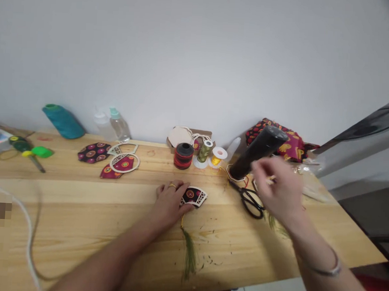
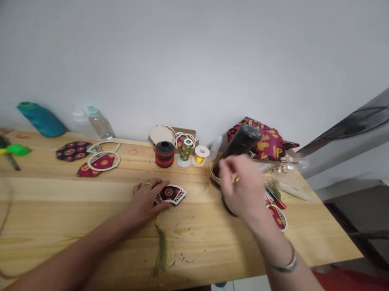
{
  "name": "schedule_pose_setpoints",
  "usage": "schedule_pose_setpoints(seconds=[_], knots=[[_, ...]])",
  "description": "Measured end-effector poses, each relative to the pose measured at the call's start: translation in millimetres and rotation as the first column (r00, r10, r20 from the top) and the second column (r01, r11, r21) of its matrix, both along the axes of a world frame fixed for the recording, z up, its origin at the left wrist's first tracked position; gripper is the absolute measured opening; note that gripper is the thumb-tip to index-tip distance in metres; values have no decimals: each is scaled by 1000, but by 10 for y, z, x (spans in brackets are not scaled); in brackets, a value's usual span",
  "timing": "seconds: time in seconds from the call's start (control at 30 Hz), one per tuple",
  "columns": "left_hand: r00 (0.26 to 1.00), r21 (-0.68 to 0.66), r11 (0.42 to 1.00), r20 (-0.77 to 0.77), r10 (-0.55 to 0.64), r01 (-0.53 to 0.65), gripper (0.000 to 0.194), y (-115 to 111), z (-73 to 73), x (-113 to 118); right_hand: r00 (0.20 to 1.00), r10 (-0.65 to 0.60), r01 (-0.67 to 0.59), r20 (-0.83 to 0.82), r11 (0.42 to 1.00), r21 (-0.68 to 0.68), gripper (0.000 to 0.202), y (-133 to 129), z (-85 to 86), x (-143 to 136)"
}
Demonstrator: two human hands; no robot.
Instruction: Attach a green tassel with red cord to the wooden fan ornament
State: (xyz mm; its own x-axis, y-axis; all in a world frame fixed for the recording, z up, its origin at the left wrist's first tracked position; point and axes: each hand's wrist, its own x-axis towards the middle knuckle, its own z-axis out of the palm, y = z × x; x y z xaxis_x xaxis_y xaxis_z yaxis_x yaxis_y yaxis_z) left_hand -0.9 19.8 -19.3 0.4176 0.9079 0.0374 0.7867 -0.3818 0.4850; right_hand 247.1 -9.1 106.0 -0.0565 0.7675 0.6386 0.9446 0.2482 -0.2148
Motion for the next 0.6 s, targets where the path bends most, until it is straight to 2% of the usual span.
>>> schedule_pose_setpoints(seconds=[0.03,0.07,0.13,0.17,0.27,0.37,0.5,0.6], knots=[[1000,2,1000,5,-2,2,51,-1,-6,1,998,69,-64,15,976,-209,21,-75,-159,-134],[1000,6,1000,11,-3,3,52,-3,-11,1,992,124,-113,5,920,-376,24,-123,-306,-248],[1000,15,1000,20,-10,10,53,-8,-16,2,990,138,-125,-18,826,-549,26,-135,-530,-402],[1000,16,1000,20,-14,13,53,-10,-12,1,990,140,-126,-22,795,-594,27,-104,-599,-444],[1000,-10,1000,21,-11,11,56,-4,36,-14,992,110,-121,-55,784,-610,27,66,-682,-468],[996,-10,1000,79,28,-27,48,30,135,-55,979,136,-199,-152,800,-565,22,205,-743,-454],[984,57,992,146,107,-116,38,74,231,-124,924,204,-340,-324,829,-445,23,222,-970,-468],[973,74,991,214,91,-109,36,58,204,-153,890,262,-400,-374,841,-364,22,176,-1119,-465]])
